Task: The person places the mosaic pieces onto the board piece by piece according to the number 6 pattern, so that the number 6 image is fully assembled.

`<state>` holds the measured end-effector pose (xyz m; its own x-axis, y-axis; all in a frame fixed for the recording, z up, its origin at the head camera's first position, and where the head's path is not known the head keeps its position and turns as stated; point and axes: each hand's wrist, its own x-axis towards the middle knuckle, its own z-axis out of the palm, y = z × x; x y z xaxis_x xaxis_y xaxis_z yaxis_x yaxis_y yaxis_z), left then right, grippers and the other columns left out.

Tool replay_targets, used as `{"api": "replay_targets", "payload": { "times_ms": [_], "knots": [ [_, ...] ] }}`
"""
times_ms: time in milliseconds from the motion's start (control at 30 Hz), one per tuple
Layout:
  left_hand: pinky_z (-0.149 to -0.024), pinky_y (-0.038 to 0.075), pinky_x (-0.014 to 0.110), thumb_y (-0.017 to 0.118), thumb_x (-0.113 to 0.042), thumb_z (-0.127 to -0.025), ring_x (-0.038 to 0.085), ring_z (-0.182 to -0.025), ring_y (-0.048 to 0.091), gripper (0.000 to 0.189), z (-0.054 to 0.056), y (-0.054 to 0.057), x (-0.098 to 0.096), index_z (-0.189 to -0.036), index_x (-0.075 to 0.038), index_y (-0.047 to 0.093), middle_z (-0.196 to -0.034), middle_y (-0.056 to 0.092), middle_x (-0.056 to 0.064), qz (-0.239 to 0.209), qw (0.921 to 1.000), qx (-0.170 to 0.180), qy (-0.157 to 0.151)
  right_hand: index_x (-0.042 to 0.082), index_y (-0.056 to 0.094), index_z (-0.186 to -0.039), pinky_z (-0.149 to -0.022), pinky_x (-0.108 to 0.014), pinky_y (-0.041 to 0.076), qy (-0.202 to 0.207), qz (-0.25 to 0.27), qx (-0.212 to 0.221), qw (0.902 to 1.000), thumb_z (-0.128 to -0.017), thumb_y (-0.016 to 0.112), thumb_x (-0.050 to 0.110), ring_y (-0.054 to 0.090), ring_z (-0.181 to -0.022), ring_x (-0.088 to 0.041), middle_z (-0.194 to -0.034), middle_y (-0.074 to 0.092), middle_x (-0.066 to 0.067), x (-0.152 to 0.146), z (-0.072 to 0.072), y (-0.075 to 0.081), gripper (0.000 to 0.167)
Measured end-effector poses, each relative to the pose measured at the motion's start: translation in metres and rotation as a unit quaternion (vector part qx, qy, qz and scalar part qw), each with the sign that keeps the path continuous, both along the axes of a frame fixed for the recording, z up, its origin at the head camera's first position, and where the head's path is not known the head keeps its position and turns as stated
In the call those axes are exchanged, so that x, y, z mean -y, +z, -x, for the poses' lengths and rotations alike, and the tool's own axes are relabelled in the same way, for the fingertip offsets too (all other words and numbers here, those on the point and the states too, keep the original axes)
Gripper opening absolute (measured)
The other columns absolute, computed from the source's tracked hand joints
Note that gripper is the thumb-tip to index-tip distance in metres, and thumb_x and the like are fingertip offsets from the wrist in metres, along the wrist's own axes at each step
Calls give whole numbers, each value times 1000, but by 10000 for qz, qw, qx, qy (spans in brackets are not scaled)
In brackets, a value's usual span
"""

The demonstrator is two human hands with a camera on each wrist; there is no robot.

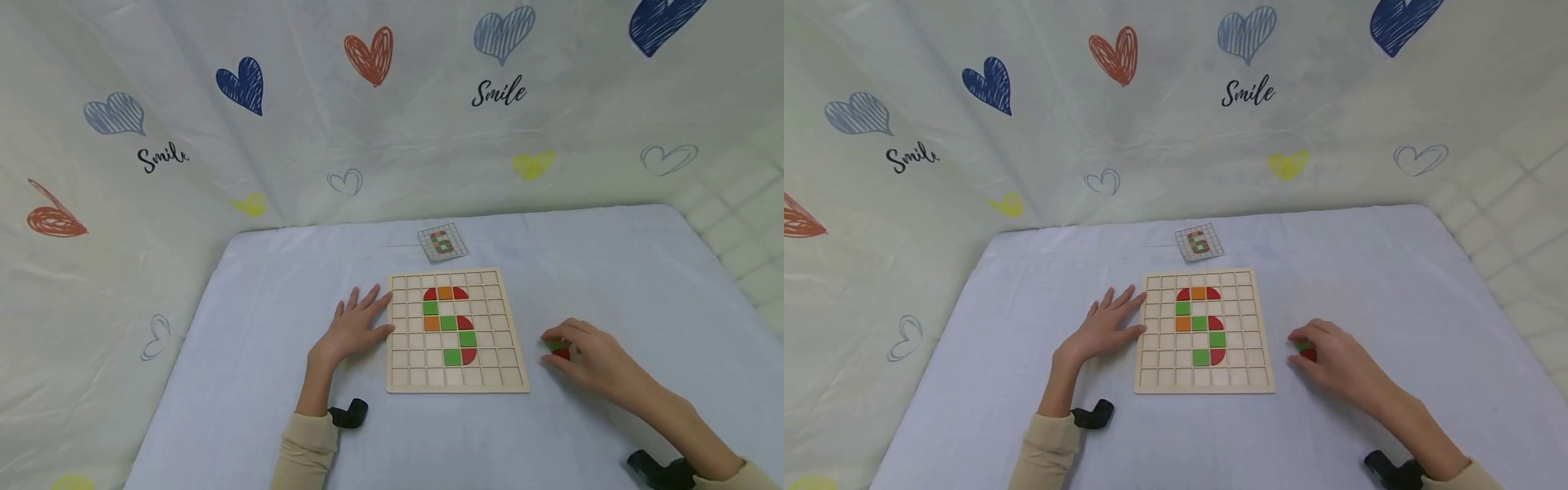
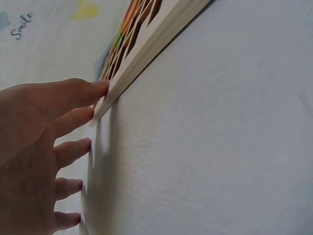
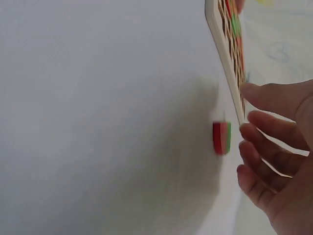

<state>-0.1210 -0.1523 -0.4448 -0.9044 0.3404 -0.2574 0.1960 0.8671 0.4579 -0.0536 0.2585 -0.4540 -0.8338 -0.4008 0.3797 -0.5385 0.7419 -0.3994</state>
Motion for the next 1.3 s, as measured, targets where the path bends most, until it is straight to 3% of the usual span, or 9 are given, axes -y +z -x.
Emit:
{"api": "replay_targets", "payload": {
  "times_ms": [133,333,700,833,1067,1300],
  "knots": [
    [-124,7,67,62,-42,-102,43,-159,4,68,0,0,0,-162,-24,36,-172,20,3,7,10000,18,24,9,72,-95,-59,-22,49,-373,-159,317,9987,-65,95,6,54,-73,-4,-86,66,7,-12,-3,3,38],
    [-124,7,67,61,-42,-102,43,-159,3,68,0,1,0,-162,-24,35,-172,20,3,-2,10000,58,40,5,72,-95,-61,-24,52,-866,-462,891,9912,-69,94,16,54,-72,-6,-82,63,6,-21,-6,1,35],
    [-125,6,66,62,-43,-102,42,-159,2,68,-1,1,0,-162,-24,35,-172,20,3,-44,9999,71,65,3,72,-94,-61,-25,48,-1062,-562,1347,9836,-74,92,21,51,-74,-8,-83,61,3,-18,-9,2,34],
    [-125,6,66,62,-43,-102,42,-159,2,68,-1,0,1,-162,-25,35,-172,20,2,-67,9999,61,52,2,71,-94,-60,-26,48,-1105,-620,1429,9816,-76,90,18,53,-74,-11,-85,63,0,-15,-8,3,30],
    [-124,7,67,61,-44,-102,43,-159,3,68,0,-1,0,-162,-25,35,-172,20,2,-27,10000,47,34,5,71,-92,-60,-24,50,-1014,-546,1189,9862,-74,90,9,55,-72,-9,-87,66,-1,-14,-8,0,26],
    [-125,6,66,61,-44,-102,42,-160,3,68,1,-1,-1,-162,-25,36,-172,20,2,0,10000,66,66,4,71,-92,-60,-25,49,-1019,-435,1303,9853,-75,90,9,55,-73,-12,-88,67,-3,-14,-7,-1,26]
  ]
}}
